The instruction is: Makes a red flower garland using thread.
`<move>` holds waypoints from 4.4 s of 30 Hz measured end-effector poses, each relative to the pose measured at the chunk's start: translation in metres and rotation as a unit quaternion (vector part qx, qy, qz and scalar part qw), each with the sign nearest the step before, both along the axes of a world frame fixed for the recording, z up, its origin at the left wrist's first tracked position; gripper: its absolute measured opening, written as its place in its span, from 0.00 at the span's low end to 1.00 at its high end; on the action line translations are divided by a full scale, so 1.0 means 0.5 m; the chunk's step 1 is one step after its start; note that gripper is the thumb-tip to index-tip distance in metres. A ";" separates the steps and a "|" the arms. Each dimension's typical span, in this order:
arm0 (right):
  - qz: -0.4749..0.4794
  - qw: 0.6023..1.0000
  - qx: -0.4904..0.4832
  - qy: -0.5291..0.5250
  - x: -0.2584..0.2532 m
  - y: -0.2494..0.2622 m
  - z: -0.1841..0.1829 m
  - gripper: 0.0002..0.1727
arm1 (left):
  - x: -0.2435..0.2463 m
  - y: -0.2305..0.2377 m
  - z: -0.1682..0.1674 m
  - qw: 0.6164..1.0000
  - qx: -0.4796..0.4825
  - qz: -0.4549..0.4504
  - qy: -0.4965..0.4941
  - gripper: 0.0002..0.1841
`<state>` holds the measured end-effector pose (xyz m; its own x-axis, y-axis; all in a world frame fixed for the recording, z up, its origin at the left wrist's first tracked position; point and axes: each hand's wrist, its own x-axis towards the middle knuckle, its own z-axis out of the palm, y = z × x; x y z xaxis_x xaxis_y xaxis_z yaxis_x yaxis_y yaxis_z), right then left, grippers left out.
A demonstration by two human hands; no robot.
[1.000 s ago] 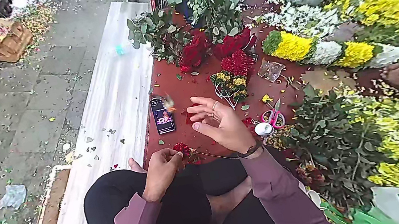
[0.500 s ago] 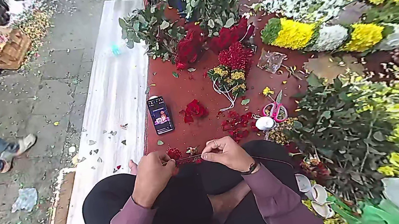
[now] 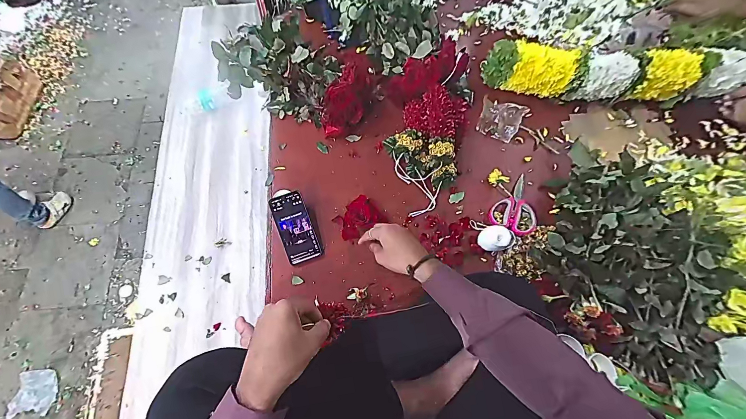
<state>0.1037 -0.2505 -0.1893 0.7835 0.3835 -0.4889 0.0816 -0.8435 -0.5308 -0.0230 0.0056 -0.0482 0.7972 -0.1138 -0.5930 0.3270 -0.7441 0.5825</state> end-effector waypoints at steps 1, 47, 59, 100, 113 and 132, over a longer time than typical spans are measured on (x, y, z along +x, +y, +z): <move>0.004 0.999 -0.033 -0.042 0.017 0.017 -0.034 0.15 | -0.002 -0.001 -0.003 1.000 -0.005 0.004 -0.005 0.08; -0.211 0.798 0.526 0.207 -0.190 0.080 0.194 0.08 | -0.006 -0.038 -0.004 0.855 -0.358 0.373 0.035 0.27; -0.086 0.847 0.516 0.094 -0.184 0.070 0.190 0.12 | -0.008 -0.039 -0.006 0.846 -0.372 0.380 0.016 0.25; -0.352 0.785 0.506 0.060 -0.222 0.117 0.166 0.22 | -0.018 -0.047 -0.004 0.930 -0.277 0.241 -0.020 0.10; -0.329 0.797 0.480 0.164 -0.216 0.102 0.170 0.27 | -0.014 -0.028 -0.003 0.977 -0.177 0.088 -0.083 0.11; -0.318 0.790 0.459 0.253 -0.204 0.087 0.180 0.21 | -0.019 -0.027 -0.014 0.979 -0.124 0.082 -0.138 0.09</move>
